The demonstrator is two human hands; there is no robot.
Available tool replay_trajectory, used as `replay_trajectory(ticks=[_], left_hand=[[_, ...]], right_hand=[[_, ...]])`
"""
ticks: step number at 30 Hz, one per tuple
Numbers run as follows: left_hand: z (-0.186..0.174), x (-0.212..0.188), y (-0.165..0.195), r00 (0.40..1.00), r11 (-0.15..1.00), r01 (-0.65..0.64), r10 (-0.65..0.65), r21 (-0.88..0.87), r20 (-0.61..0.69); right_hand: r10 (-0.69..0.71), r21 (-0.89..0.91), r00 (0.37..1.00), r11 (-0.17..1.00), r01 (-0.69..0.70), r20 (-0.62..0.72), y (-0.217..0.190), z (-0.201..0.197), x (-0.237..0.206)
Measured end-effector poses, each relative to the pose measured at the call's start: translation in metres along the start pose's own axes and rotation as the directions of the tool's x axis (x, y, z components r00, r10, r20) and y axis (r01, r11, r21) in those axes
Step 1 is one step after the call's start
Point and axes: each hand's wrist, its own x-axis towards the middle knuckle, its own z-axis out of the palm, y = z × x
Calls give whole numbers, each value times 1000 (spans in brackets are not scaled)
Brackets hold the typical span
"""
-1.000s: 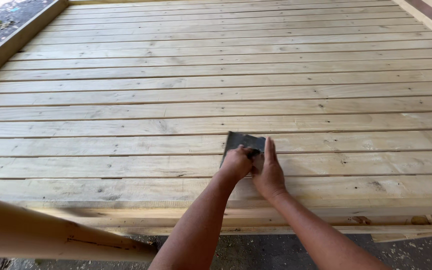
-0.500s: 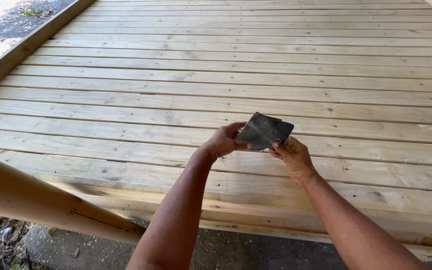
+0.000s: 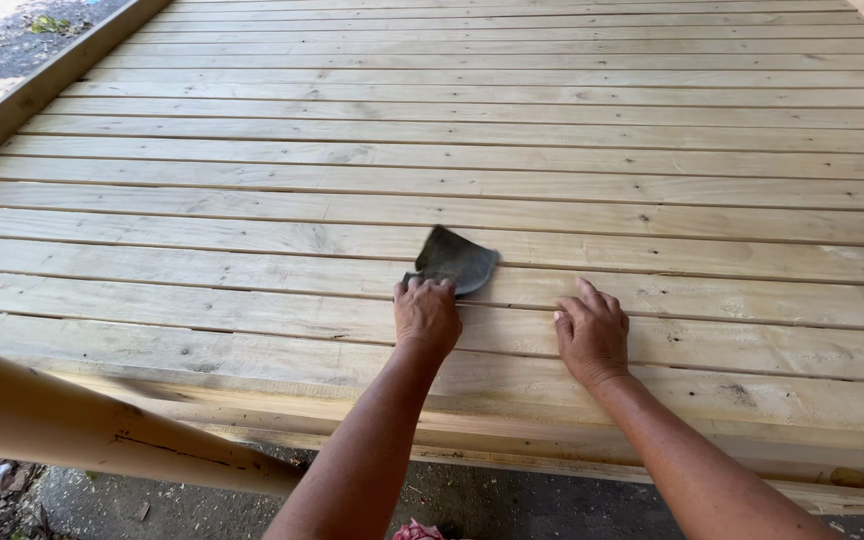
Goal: The person sands the slatted wooden surface of a large outdoor deck-like frame by hand, rubbing a piece of sandpaper back and forth across the planks. They work across different sections of the boards, steadying the wood with their free hand while sanding.
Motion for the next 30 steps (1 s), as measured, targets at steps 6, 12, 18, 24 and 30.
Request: replay_trajectory(ticks=[6, 12, 18, 24, 30], left_hand=[[-14, 10, -13, 968, 964, -239, 228, -114, -100], [3, 22, -24, 981, 969, -184, 191, -164, 30], [16, 63, -147, 979, 979, 201, -200, 29, -44], [52, 96, -71, 999, 973, -33, 29, -230, -21], [48, 109, -79, 967, 919, -254, 233, -301, -104]], right_hand=[[15, -105, 998, 994, -8, 66, 9, 24, 13], [47, -151, 984, 988, -21, 173, 8, 43, 37], [227, -410, 917, 909, -78, 329, 3, 53, 44], [218, -366, 914, 927, -84, 343, -14, 65, 64], [213, -372, 921, 925, -82, 327, -18, 72, 79]])
